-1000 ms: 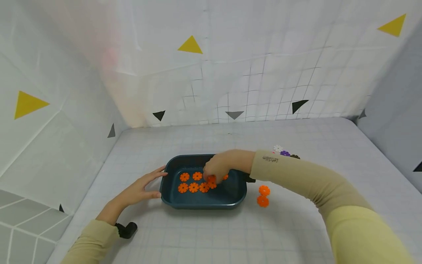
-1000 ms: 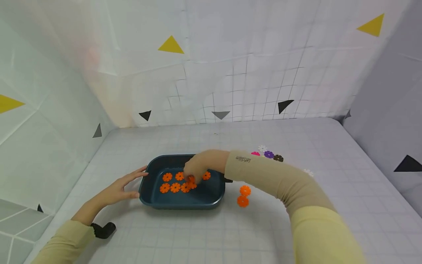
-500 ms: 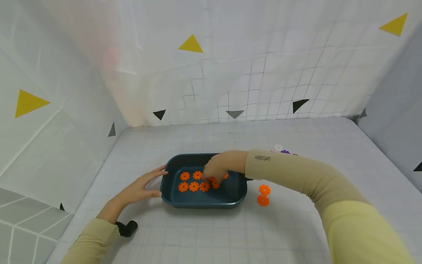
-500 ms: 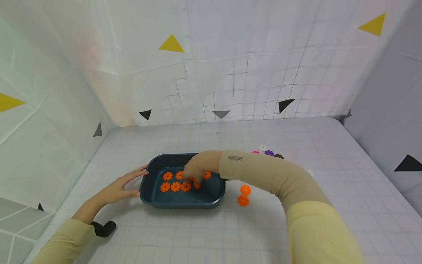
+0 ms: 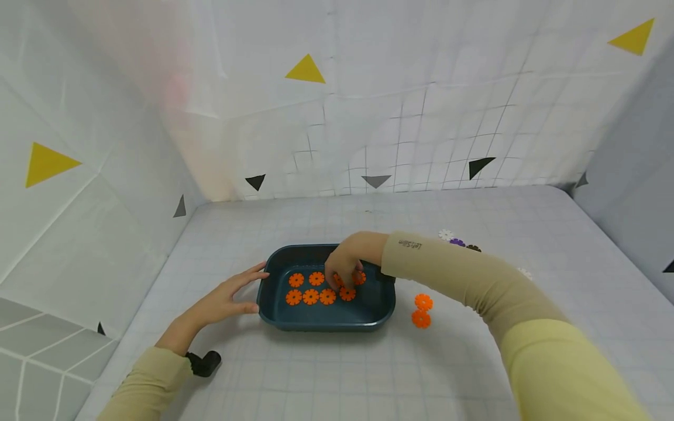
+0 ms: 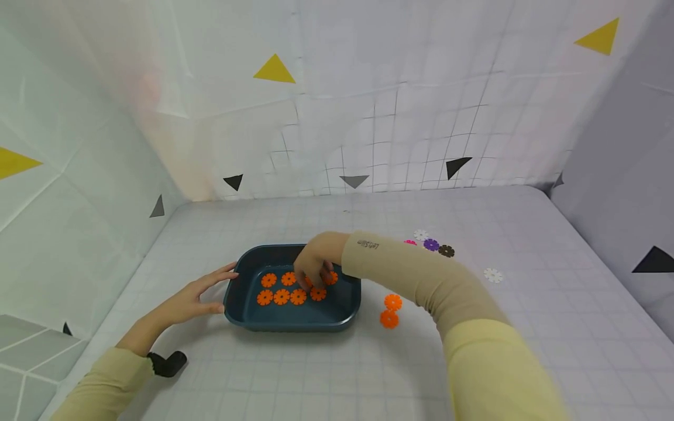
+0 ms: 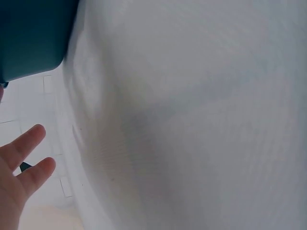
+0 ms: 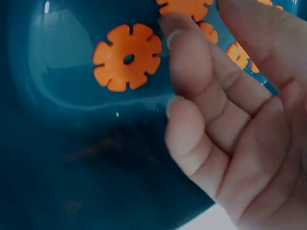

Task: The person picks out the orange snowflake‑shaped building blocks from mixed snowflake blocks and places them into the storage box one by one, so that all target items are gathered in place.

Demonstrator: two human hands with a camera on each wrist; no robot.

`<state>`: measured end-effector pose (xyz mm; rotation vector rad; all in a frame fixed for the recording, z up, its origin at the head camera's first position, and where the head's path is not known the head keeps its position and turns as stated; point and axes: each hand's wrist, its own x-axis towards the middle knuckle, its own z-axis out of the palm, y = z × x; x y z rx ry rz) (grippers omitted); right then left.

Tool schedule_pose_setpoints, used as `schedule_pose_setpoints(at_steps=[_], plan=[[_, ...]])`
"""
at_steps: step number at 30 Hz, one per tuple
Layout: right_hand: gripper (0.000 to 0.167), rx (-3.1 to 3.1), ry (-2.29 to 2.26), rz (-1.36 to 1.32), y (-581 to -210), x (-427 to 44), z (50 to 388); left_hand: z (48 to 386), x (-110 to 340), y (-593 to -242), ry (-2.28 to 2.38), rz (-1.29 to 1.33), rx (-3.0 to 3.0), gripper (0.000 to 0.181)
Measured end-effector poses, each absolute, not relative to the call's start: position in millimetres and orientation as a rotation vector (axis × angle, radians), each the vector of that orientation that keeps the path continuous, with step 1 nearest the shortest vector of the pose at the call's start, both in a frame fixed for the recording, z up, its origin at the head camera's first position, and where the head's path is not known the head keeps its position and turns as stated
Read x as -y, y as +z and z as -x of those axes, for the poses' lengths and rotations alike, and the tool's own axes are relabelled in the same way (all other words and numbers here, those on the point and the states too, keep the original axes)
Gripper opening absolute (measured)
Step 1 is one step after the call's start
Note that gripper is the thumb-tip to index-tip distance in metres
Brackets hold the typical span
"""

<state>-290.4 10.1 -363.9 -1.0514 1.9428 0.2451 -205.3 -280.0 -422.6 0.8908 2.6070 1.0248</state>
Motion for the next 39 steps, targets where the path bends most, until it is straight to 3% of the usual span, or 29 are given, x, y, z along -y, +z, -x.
schedule_pose_setpoints(at_steps=[39], plan=[[0.012, -1.916, 0.124, 0.881, -365.0, -15.2, 288.8, 206.1, 280.0, -423.3, 1.03, -0.86, -2.598, 0.063]])
